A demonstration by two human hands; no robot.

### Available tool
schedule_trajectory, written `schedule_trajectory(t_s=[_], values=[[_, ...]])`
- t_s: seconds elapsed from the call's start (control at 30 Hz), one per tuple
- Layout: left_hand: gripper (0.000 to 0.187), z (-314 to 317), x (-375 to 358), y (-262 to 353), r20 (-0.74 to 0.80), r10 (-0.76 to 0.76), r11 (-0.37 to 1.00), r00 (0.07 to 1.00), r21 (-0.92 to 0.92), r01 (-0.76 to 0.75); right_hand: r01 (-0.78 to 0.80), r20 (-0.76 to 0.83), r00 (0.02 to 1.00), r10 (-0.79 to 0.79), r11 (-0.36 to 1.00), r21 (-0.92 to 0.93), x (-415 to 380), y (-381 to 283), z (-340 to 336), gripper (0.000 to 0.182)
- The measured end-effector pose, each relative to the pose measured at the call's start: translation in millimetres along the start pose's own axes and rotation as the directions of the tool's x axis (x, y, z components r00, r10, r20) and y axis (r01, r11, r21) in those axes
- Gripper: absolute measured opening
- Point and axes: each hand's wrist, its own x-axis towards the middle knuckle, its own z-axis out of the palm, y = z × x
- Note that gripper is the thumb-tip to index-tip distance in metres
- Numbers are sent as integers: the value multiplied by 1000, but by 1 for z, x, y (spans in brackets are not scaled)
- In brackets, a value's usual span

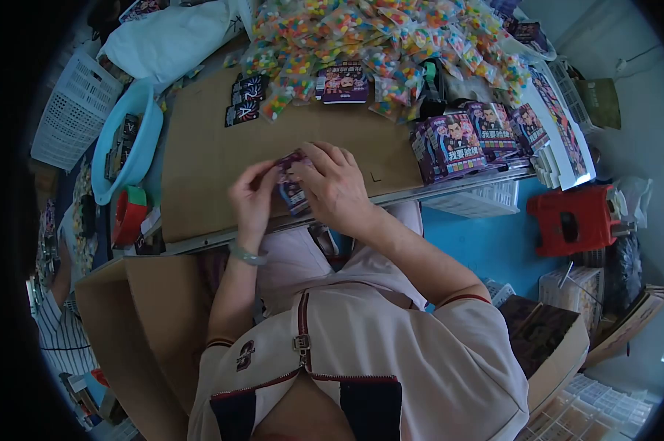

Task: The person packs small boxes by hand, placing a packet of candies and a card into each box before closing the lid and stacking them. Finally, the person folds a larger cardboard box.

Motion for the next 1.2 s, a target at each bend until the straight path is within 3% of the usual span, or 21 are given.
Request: schedule_trajectory(t_s=[0.03,0.07,0.1,0.13,0.17,0.2,0.23,0.27,0.33,0.37,0.4,0.47,0.5,0.63,0.73,0.77,0.83,1.0,1.13,1.2], values=[[15,19,9,-2,59,-43,999,997,-20,45,14,-7,1000,-14,1000,2,-5,3,0,37],[15,36,18,-4,121,-83,995,989,-36,88,-102,57,993,105,993,-56,-12,6,-1,41],[16,52,25,-16,206,-75,997,976,12,74,-213,111,968,226,970,-121,-19,10,-2,45],[19,65,34,-28,291,-71,997,954,59,56,-200,100,972,213,972,-119,-26,17,-5,45],[19,77,55,-27,281,-46,998,959,61,31,-276,101,949,300,940,-200,-29,31,-13,47],[26,85,71,-28,262,25,959,965,266,-97,-358,103,911,398,891,-279,-36,38,-18,50],[33,93,85,-28,256,96,862,962,461,-209,-352,100,915,391,895,-274,-39,42,-22,50],[33,98,97,-22,249,104,859,963,466,-213,-362,97,908,407,881,-305,-39,46,-25,49],[42,106,124,-10,54,-228,917,972,348,196,-368,86,906,415,870,-329,-39,47,-25,48],[37,109,137,-16,150,-446,890,883,180,419,-393,85,892,444,855,-338,-38,45,-24,47],[37,114,142,-20,142,-433,896,890,176,408,-416,83,879,470,840,-349,-36,45,-24,47],[29,129,149,-32,82,-537,825,840,-159,543,-410,72,887,456,850,-331,-37,45,-24,46],[20,132,151,-41,24,-550,819,835,-180,544,-419,68,885,460,852,-313,-38,45,-24,45],[17,113,139,-45,-102,-454,888,885,-129,441,-405,57,900,432,878,-257,-40,50,-29,45],[23,81,133,-49,80,-534,818,842,-204,538,-423,72,893,445,882,-209,-37,50,-30,45],[23,80,133,-42,72,-538,817,840,-202,541,-427,83,887,453,876,-225,-34,51,-29,44],[29,96,138,-18,271,-708,631,652,-171,756,-407,90,891,446,869,-282,-26,49,-29,41],[36,126,146,-27,162,-666,710,728,-159,686,-385,46,908,416,874,-297,-32,52,-28,40],[33,79,125,-27,175,-605,788,777,-9,615,-422,33,896,444,871,-250,-24,42,-41,43],[34,51,106,-22,288,-446,886,847,6,464,-367,-29,930,368,916,-164,-16,56,-29,44]])
